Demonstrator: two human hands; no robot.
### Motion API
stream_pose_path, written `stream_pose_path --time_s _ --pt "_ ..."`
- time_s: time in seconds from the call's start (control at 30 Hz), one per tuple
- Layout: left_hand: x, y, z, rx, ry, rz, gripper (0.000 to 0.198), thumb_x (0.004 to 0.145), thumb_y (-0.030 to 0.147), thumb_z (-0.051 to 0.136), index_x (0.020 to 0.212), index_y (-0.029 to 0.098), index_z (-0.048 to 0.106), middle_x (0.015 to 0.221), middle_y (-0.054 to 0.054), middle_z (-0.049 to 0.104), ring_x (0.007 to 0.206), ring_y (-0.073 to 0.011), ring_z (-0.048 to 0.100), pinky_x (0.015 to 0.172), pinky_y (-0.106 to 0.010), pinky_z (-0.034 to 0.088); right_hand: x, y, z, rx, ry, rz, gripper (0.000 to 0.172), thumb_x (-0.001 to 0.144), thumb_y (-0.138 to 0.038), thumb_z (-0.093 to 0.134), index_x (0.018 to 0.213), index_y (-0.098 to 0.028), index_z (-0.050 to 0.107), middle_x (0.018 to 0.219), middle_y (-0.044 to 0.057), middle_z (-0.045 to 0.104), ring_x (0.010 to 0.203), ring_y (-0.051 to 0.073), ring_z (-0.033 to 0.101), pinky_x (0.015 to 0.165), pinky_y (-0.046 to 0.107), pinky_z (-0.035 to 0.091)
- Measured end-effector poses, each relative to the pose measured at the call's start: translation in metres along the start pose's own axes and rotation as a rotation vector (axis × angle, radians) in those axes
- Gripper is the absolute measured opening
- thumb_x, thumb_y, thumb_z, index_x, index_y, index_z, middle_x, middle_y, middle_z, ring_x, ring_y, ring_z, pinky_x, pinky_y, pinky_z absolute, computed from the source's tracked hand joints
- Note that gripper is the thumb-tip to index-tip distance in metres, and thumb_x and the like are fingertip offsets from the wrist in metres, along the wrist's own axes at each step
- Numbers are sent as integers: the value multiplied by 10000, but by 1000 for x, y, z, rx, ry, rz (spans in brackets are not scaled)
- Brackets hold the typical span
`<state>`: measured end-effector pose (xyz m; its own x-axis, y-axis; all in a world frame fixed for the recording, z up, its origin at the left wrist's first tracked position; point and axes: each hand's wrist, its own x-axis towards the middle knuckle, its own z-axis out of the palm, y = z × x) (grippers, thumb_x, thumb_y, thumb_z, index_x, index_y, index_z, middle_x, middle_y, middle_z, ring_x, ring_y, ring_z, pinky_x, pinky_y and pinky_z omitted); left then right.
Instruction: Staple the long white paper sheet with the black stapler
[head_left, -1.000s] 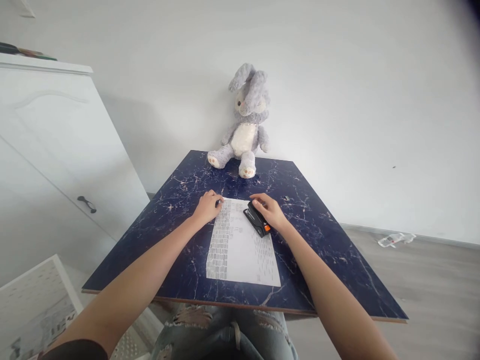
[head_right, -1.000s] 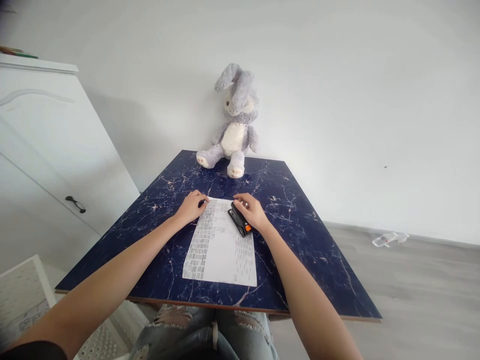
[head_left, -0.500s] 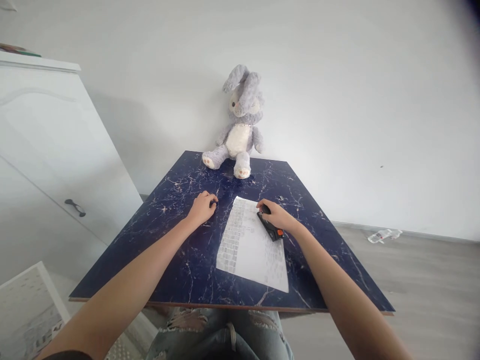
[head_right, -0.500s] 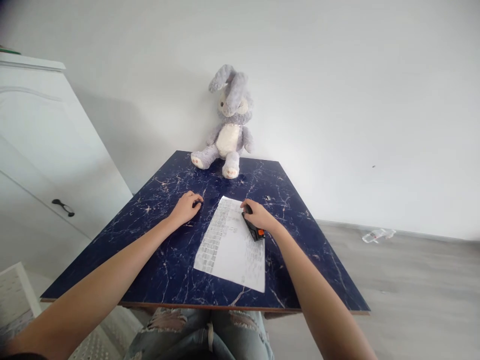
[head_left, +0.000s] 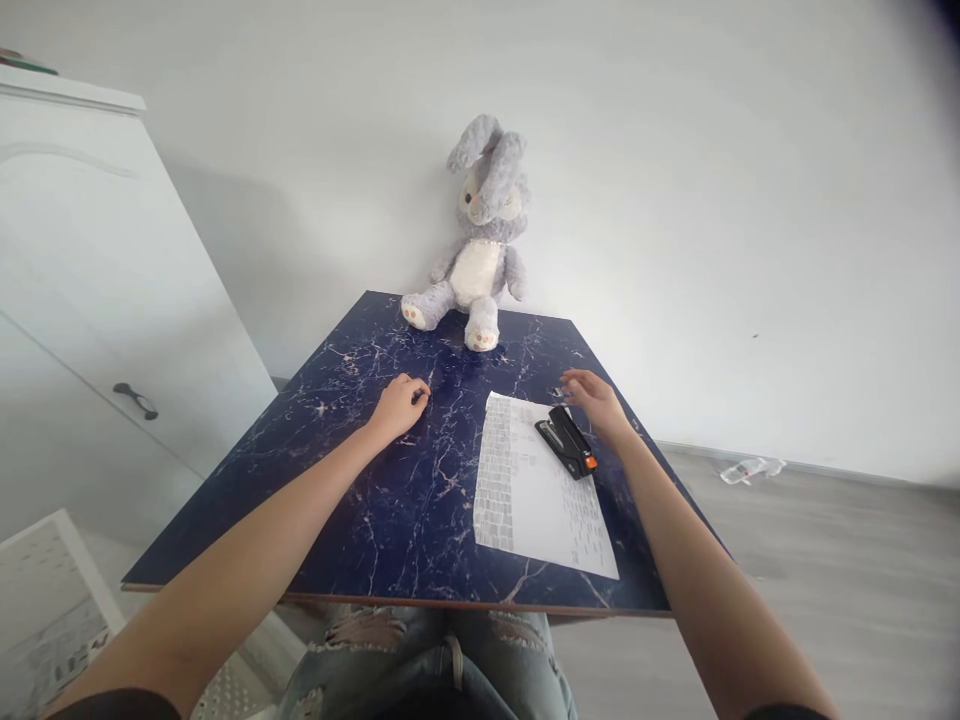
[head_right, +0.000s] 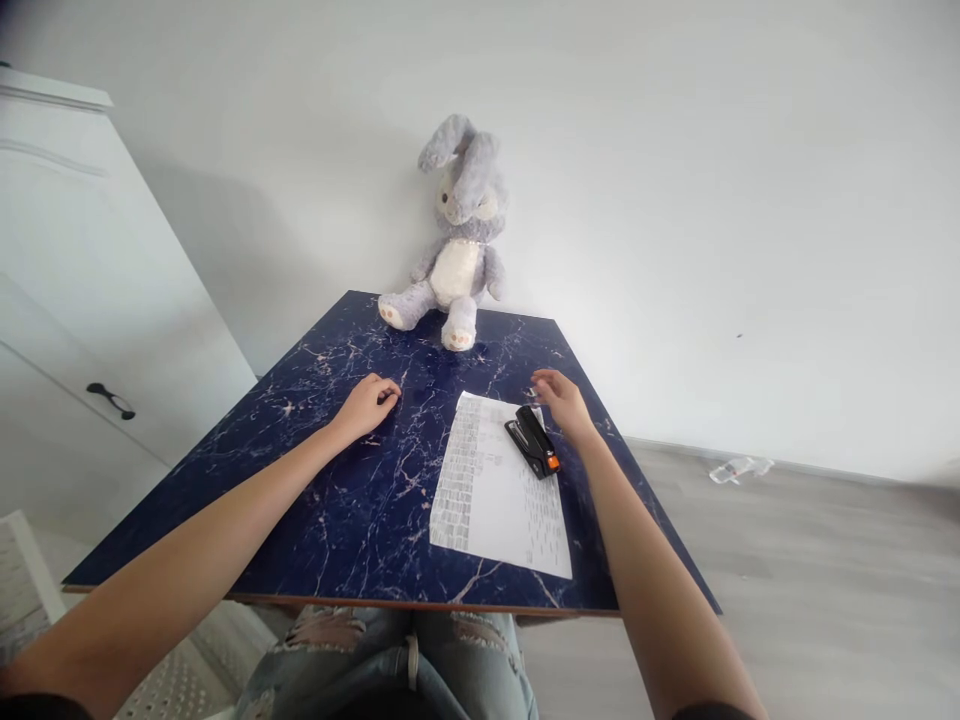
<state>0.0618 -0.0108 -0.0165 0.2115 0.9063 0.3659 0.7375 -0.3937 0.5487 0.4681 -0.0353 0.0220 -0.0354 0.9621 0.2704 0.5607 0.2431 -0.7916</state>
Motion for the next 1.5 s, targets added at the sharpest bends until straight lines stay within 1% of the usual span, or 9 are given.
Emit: stream_pose_path --time_s 0.07,0.17,0.33,0.57,0.77,0.93,1.23,1.37,1.5 --pt "0 -2 0 -45 13 -11 156 894 202 580 925 206 733 946 -74 584 892 -215 619 894 -375 500 12 17 6 -229 70 -47 473 929 -494 515 1268 -190 646 1397 163 592 1257 303 588 1060 473 489" --pt "1 -2 0 -131 38 -32 153 884 189 580 899 195 731 924 -63 590 823 -187 617 876 -356 496 20 33 22 -542 -54 17 539 962 -464 466 1386 -151 577 1580 186 420 1446 326 422 1193 500 344" --pt "13 -4 -17 -461 167 -85 151 899 286 613 806 206 701 799 -28 592 719 -159 561 742 -301 461 25 29 58 -636 -210 95 559 1005 -344 377 1501 -95 442 1634 224 318 1553 330 218 1240 533 207" --pt "13 -43 -94 -1485 373 -206 458 930 306 573 585 199 292 557 50 255 458 -89 295 505 -233 364 43 -39 162 -602 -302 5 548 1037 -302 326 1558 -135 343 1676 201 217 1568 325 155 1222 636 92" --pt "-2 -67 -120 -1563 523 -131 473 914 324 546 614 197 204 554 54 217 450 -79 281 472 -210 351 59 -114 266 -497 -359 -107 517 1046 -329 370 1526 -140 407 1675 188 233 1565 328 165 1222 628 117" --pt "2 -67 -115 -1483 460 -189 470 907 340 535 618 198 193 565 52 190 459 -79 265 469 -210 345 73 -137 305 -451 -347 -106 476 1048 -315 407 1518 -239 407 1667 118 291 1564 317 161 1201 679 94" --pt "5 -66 -105 -1532 332 -189 456 888 289 540 604 198 194 570 51 178 448 -78 250 451 -213 326 84 -133 294 -466 -355 -136 499 1048 -437 422 1489 -207 465 1654 167 302 1539 358 213 1171 737 56" --pt "8 -65 -96 -1547 278 -218 467 875 260 561 583 196 202 551 50 181 429 -73 258 434 -217 312 81 -103 243 -516 -351 -169 498 1062 -418 374 1495 -186 459 1649 160 319 1540 327 218 1168 739 14" --pt "13 -63 -86 -1558 196 -232 464 861 258 574 563 196 224 535 54 180 417 -66 252 421 -213 291 77 -50 164 -658 -298 -40 555 1061 -477 308 1542 -215 393 1668 158 272 1549 325 203 1149 769 49"
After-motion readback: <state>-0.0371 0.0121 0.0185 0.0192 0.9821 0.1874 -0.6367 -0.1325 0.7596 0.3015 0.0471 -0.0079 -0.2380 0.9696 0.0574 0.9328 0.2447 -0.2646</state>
